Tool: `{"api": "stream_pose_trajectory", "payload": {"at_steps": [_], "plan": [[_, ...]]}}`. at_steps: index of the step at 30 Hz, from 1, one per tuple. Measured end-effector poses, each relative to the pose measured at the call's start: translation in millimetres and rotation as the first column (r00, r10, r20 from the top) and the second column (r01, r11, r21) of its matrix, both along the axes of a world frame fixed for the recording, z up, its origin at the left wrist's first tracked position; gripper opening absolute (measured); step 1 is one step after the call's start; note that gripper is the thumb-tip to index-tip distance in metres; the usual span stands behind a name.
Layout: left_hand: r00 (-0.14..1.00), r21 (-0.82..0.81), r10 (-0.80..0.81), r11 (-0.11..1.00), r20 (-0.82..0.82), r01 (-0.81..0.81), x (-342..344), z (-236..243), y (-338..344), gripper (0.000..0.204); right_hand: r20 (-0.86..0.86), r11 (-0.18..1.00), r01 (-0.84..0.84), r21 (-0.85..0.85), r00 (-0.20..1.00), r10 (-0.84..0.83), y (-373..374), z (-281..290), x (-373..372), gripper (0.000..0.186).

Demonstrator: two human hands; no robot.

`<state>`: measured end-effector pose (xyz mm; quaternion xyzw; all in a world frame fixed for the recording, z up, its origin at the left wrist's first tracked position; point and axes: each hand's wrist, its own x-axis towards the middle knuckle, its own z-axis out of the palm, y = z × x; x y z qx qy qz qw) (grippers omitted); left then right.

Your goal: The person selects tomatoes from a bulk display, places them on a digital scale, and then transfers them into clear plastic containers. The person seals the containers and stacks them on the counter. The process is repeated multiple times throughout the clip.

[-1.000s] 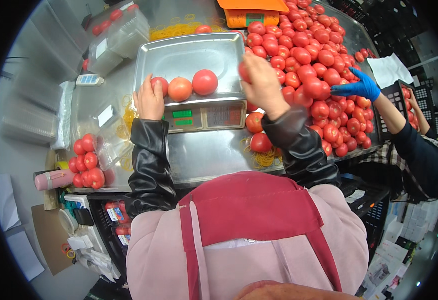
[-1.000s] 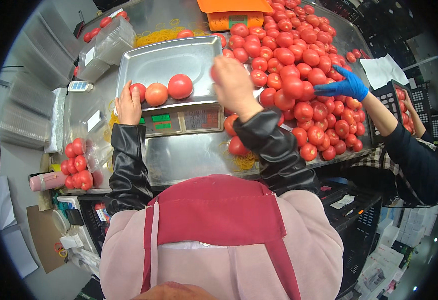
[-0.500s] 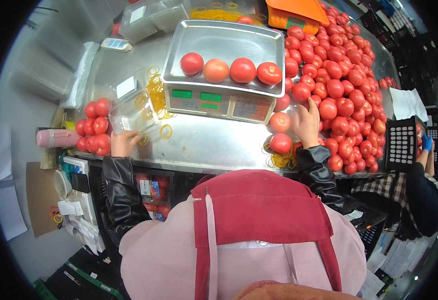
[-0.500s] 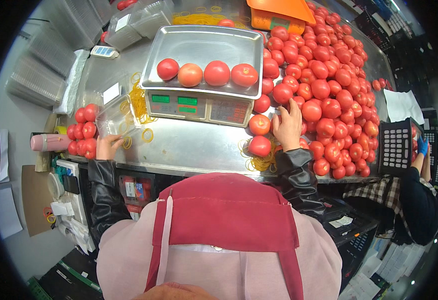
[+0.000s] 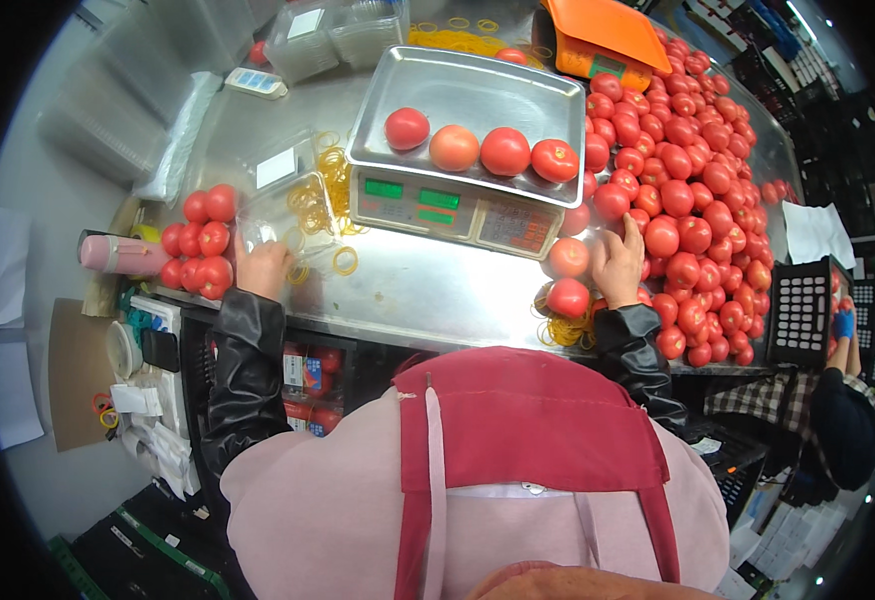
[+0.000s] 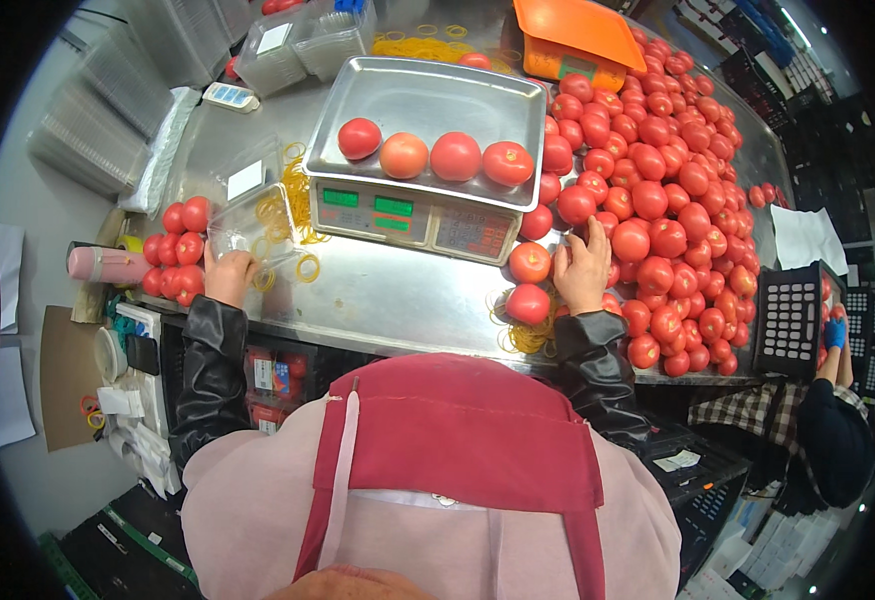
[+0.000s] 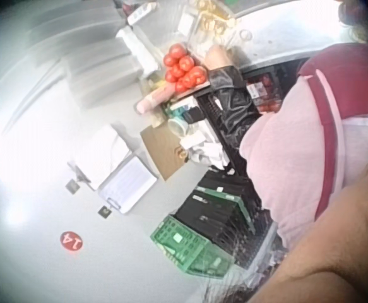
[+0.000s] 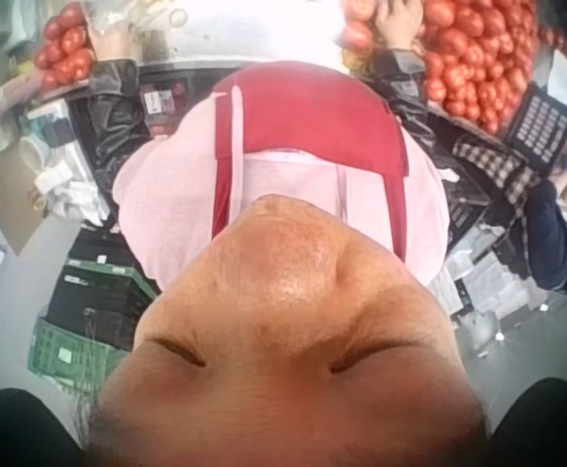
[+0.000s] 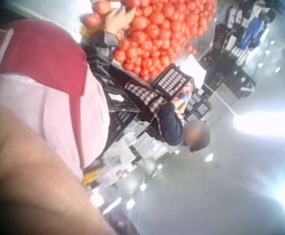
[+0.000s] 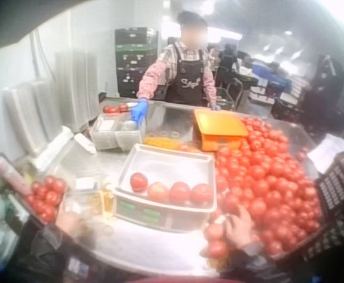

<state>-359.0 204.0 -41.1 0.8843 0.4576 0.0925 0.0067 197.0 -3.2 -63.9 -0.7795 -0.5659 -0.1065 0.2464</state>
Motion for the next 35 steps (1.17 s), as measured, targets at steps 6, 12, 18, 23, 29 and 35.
{"api": "stream_pose_trajectory", "payload": {"at_steps": [6,12,18,23,29,35], "plan": [[0.987,0.395,-0.148,0.912,0.066,0.111,-12.9,20.4,5.6,0.016,0.005,1.0,-0.007,0.004,1.0,0.007,0.4,0.3,0.5,0.023],[0.849,0.369,-0.277,0.923,0.45,0.105,69.7,67.0,-40.9,0.017,0.024,1.0,-0.007,-0.02,1.0,0.008,2.6,7.5,-0.9,0.026],[0.832,-0.523,-0.497,0.654,0.247,0.546,161.5,6.1,-128.3,0.018,-0.232,0.959,-0.117,0.257,0.956,0.179,46.2,80.9,-24.4,0.038],[0.648,-0.284,-0.391,0.667,0.653,0.689,200.9,73.4,-76.7,0.038,-0.198,0.92,-0.354,0.168,0.902,0.384,92.6,100.1,-47.7,0.053],[0.791,0.098,-0.09,0.994,0.605,0.038,223.6,60.5,81.0,0.06,-0.346,0.941,-0.316,0.122,0.875,0.339,132.4,80.1,-50.0,0.057],[0.841,-0.277,0.007,0.946,0.54,0.169,219.0,37.4,100.3,0.074,-0.918,0.952,-0.07,0.3,-0.291,0.268,106.6,90.9,-36.6,0.058]]}}
